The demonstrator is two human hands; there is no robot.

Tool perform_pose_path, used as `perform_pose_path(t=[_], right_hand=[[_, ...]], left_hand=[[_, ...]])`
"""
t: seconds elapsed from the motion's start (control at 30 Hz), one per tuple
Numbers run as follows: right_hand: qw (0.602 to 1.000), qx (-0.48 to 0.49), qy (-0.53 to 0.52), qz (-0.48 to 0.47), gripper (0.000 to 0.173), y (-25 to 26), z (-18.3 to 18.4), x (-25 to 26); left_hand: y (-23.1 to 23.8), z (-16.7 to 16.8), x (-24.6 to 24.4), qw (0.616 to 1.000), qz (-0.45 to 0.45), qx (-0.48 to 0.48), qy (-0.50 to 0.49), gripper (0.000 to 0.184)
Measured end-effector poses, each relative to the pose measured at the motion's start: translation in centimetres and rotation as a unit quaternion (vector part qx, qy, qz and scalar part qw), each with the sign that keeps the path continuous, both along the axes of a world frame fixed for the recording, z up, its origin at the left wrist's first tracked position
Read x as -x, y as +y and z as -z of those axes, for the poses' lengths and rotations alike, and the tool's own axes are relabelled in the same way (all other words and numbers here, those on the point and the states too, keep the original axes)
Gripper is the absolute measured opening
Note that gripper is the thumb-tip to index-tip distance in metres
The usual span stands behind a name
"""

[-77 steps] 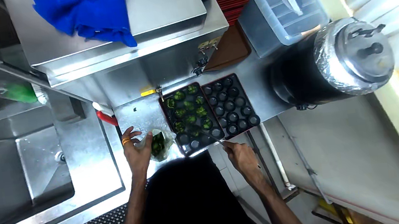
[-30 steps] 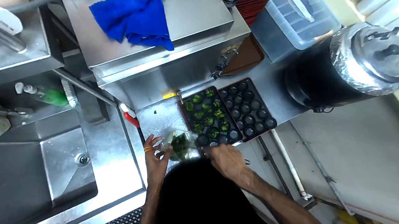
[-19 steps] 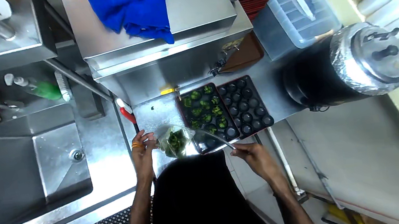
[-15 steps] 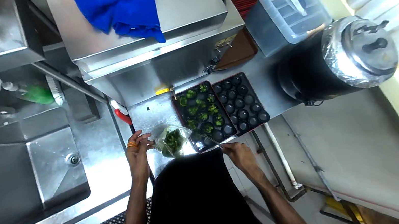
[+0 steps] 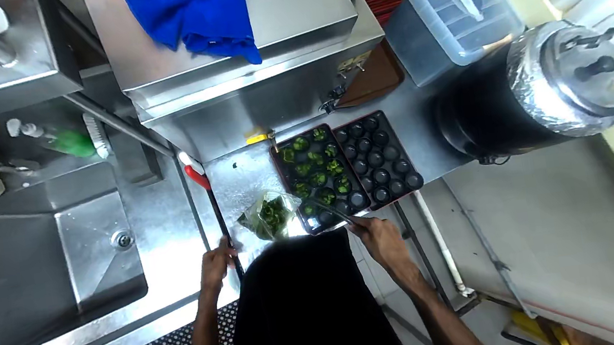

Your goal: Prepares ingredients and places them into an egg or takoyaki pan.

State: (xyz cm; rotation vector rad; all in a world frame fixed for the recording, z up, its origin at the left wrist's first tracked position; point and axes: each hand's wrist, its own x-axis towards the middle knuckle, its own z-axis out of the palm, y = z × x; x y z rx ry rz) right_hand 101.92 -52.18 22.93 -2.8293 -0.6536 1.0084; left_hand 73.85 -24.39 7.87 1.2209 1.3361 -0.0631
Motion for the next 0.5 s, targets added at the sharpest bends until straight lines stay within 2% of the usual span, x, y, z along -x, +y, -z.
perform_pose_path(t=[0.07,0.13,0.23,0.33,0.5], right_hand=[[0.995,-0.099,-0.012,0.001,0.034,0.5,-2.7,0.1],[0.991,-0.130,-0.005,-0.043,0.036,1.9,-5.3,0.7],[0.991,-0.024,0.014,-0.131,0.036,5.8,-6.9,2.2],[0.980,0.087,0.007,-0.181,0.038,9.7,-6.0,4.3],[0.967,0.118,-0.032,-0.223,0.036,13.2,-4.8,6.4]], left_hand=[[-1.0,1.8,1.2,0.997,0.062,0.043,0.028,0.066],[-2.3,3.7,2.2,0.994,0.079,0.067,0.027,0.063],[-3.2,5.4,2.8,0.996,0.056,0.062,0.019,0.064],[-3.3,5.4,2.8,0.996,0.055,0.064,0.009,0.064],[-3.5,4.8,2.9,0.998,0.049,0.044,-0.003,0.063]])
